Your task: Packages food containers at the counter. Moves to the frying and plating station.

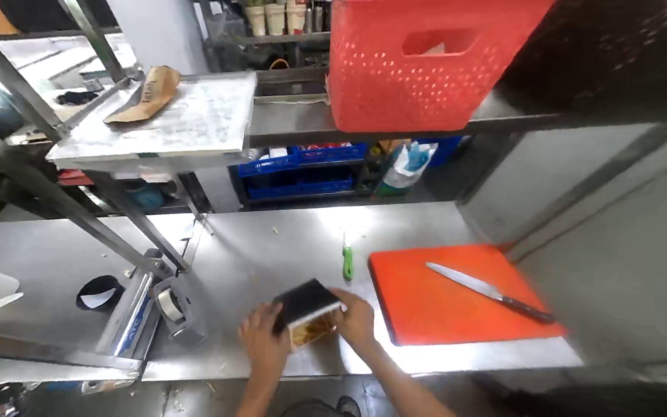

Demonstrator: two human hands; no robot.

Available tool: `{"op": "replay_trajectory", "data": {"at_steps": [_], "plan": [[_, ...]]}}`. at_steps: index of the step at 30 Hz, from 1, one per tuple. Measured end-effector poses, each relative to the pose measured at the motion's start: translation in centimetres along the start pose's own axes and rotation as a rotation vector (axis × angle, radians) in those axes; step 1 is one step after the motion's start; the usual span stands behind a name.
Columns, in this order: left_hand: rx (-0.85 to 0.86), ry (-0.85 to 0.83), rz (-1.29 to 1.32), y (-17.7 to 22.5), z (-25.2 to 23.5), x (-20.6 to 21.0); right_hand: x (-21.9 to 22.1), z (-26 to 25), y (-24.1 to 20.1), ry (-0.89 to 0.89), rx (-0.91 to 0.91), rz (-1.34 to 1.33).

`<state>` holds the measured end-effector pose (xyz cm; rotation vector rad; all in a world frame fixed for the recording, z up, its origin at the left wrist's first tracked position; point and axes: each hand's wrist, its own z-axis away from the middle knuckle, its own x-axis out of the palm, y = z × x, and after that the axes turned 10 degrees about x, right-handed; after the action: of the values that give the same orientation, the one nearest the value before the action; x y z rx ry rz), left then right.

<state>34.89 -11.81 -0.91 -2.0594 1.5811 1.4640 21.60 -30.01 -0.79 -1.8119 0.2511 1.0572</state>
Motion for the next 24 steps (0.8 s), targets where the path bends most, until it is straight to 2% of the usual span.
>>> {"op": "replay_trajectory", "data": {"at_steps": [3, 5, 7, 10, 16, 24], "plan": [[-0.146, 0.007, 0.092, 1.1, 3.7, 2.1, 1.5, 1.1, 2.1, -0.201, 0.076, -0.144], [-0.276, 0.013, 0.355, 1.9, 4.9, 3.3, 2.5, 1.6, 2.9, -0.294, 0.063, -0.259], [-0.380, 0.034, 0.624, 2.7, 5.1, 4.3, 3.3, 1.9, 3.4, -0.341, 0.017, -0.354], [-0.467, 0.114, 0.804, 3.5, 4.8, 4.9, 3.5, 2.0, 3.7, -0.362, -0.052, -0.442], [-0.536, 0.149, 0.853, 4.6, 3.8, 3.2, 2.6, 0.9, 3.1, -0.300, -0.120, -0.487], [-0.517, 0.123, 0.875, 4.7, 3.5, 4.3, 3.1, -1.0, 5.2, -0.383, -0.170, -0.432]]}}
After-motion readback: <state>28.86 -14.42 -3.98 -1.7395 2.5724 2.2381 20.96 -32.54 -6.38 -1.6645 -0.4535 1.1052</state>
